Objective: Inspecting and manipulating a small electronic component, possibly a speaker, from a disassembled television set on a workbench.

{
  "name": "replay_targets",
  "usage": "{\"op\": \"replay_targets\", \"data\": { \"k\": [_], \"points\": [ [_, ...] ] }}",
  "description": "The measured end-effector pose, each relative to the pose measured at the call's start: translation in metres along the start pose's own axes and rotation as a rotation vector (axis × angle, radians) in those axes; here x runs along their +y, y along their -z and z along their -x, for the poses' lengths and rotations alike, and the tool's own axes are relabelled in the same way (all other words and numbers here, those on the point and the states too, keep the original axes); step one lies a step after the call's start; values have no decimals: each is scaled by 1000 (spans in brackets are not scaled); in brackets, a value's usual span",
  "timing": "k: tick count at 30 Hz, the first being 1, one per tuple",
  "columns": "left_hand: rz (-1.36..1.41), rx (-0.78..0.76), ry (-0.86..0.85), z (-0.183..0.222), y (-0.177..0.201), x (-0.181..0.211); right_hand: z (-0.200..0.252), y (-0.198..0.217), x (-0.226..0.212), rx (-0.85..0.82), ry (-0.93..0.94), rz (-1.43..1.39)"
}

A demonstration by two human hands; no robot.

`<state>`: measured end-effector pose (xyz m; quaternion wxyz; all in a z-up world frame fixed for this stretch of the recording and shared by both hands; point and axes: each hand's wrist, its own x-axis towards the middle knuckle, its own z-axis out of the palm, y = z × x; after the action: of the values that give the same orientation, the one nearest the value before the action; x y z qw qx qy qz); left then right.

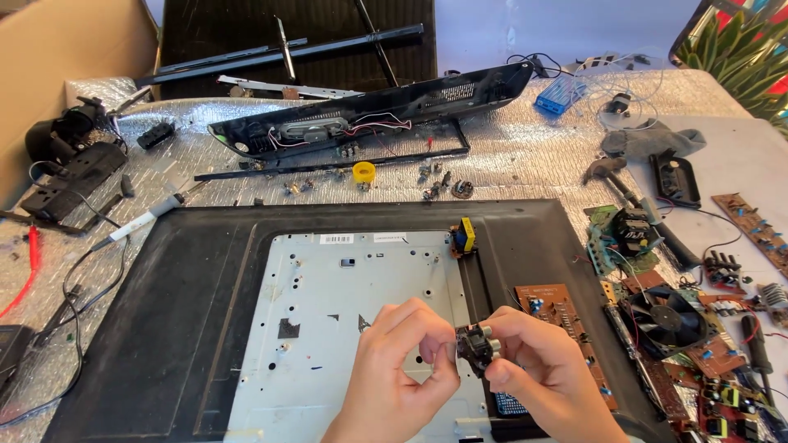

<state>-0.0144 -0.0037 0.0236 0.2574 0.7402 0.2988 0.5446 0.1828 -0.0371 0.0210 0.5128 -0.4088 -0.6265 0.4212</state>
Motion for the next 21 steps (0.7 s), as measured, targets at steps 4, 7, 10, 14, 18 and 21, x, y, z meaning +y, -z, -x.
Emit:
{"op": "replay_targets", "data": {
  "k": [4, 7, 10, 14, 18, 21],
  "points": [
    [193, -48, 176, -3, 5, 6, 6, 10, 19, -11, -108, -153],
    [338, -72, 282, -5, 8, 7, 8, 14, 27, -8, -175, -132],
    [370, -93, 353, -4, 9, 4, 7, 10, 24, -12, -181, -125],
    [295, -87, 344, -5, 7, 3, 8, 10, 30, 98, -140, -116],
    [272, -60, 292, -5, 5, 1, 0, -8, 3, 102, 15, -77],
    [250, -44, 310, -5, 5, 1, 1, -11, 1, 100, 112, 54]
  ]
}}
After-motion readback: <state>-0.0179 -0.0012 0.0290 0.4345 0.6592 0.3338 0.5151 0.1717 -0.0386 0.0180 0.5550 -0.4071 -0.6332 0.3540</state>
